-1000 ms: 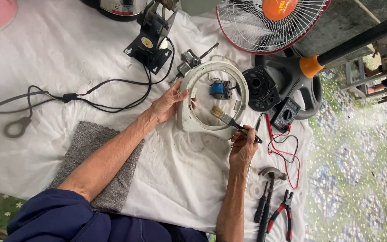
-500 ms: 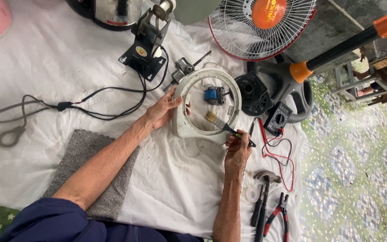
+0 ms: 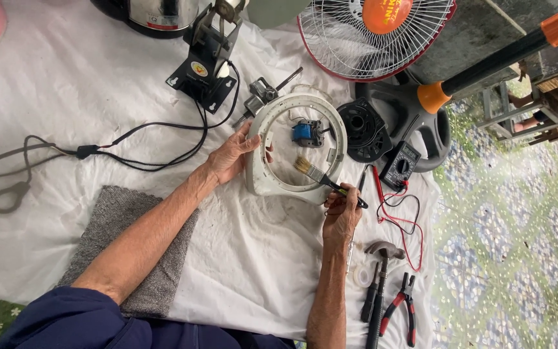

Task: Cleaning the interior of a white plastic fan housing using a small paintbrush.

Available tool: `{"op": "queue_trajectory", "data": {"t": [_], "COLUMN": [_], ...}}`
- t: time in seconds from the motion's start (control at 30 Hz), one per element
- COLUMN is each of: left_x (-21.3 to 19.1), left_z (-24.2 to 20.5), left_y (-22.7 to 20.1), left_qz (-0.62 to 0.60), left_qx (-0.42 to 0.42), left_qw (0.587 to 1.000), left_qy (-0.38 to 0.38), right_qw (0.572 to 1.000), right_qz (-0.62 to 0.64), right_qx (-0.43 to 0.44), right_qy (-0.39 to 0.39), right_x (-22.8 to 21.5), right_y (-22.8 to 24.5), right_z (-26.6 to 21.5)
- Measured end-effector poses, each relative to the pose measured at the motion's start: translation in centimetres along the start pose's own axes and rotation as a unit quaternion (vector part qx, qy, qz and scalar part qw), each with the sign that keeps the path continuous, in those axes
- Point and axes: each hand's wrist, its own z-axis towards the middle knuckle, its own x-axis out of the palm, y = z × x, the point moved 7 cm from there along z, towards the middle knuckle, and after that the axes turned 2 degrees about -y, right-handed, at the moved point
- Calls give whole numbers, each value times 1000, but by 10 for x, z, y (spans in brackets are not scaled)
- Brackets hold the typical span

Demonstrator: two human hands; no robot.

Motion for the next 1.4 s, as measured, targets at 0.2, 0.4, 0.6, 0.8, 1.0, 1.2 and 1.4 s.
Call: {"op": "queue_trajectory", "data": {"t": [0.2,0.4,0.6,0.8,1.0,1.2,1.4], "left_x": [-2,-10,1,-7,-12,-15,-9], "left_z": [-1,6,-1,4,6,9,5], "left_y": [3,8,1,7,10,12,7], "left_qz": [3,-1,-13,-11,-12,-11,-4], "left_qx": [1,-1,-6,-2,3,5,3], "left_qw": [1000,1000,1000,1000,1000,1000,1000], "left_qy": [0,2,-1,-4,-3,2,2], "right_qw": [1000,1000,1000,1000,1000,1000,1000], "right_qz": [-2,8,9,7,1,-5,1], "right_qx": [3,9,2,2,6,4,1], "right_qy": [-3,3,8,10,6,5,9], "right_x": [2,2,0,0,1,2,1], "right_y": [4,2,2,2,3,3,2], "right_z": [-4,-2,-1,0,-1,-1,-1]}}
